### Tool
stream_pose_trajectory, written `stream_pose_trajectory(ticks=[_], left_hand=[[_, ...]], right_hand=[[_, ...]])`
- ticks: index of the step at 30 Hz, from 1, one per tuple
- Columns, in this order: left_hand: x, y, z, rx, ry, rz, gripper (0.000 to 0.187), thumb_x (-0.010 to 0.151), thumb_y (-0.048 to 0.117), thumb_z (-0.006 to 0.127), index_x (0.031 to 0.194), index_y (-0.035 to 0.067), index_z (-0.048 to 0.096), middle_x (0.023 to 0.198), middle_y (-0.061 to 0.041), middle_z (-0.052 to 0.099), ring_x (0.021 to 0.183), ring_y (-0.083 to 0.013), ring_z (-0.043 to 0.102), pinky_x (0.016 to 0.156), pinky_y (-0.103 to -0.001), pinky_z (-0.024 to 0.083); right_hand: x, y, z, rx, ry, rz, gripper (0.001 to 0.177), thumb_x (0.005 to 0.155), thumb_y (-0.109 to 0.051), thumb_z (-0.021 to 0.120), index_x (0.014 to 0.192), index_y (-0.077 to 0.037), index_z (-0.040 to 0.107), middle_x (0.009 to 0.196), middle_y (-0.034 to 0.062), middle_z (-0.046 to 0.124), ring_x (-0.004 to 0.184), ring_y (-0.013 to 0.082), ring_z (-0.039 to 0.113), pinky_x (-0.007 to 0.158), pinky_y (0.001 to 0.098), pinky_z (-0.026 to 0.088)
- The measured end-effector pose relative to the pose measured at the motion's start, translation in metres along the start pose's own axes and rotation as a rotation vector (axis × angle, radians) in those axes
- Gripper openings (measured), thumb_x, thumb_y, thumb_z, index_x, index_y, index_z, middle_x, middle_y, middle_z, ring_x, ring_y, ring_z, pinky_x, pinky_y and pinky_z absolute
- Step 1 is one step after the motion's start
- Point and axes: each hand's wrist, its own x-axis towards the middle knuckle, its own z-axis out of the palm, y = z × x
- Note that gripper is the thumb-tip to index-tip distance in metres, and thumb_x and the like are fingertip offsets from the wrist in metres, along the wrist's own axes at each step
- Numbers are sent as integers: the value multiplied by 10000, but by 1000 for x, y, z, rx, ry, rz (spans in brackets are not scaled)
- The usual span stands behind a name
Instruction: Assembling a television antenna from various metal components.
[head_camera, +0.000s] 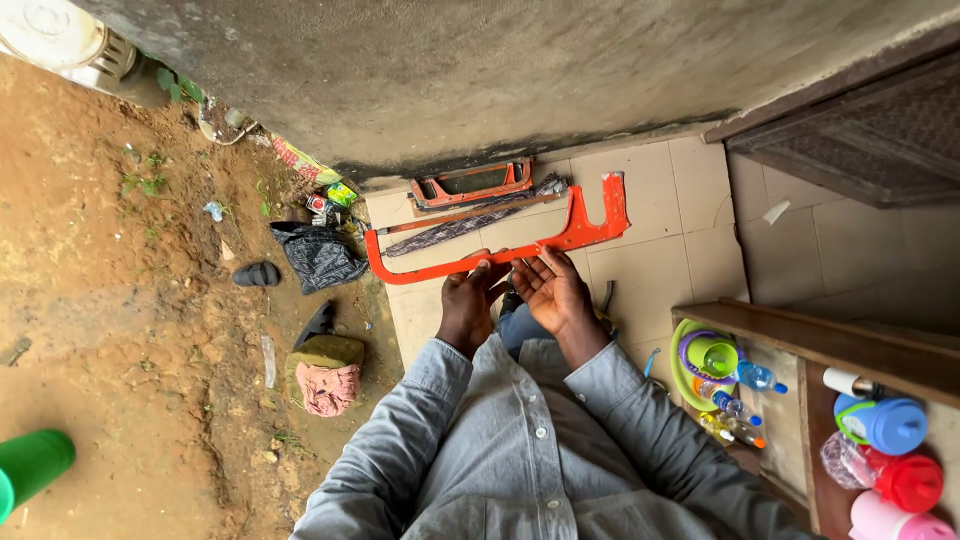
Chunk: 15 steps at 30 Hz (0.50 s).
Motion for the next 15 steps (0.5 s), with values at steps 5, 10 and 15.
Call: stream_pose_trajectory(ticks=[5,10,15], left_hand=[[48,-32,-23,55,60,41,257,1026,124,592,1255,13,627,1146,-132,745,1069,-259,712,905,-404,566],[82,-35,-15,130,150,24,200,1028,149,580,1178,21,616,1109,-128,740,1043,-244,716,887,-400,569],[138,-55,-26,-108,273,-61,157,1038,134,506,1137,38,582,1132,-140,681,1052,-292,695,905,-452,573]], right_hand=[[42,3,-23,33,38,36,253,955,-263,714,1152,-112,664,1039,78,701,1050,273,682,872,417,595],[80,0,-27,83,130,129,317,961,-291,668,1156,-42,639,1049,108,704,1057,296,689,877,448,599],[132,5,-36,-1,164,71,338,944,-312,634,1180,-70,632,1073,108,705,1051,292,686,866,448,598]])
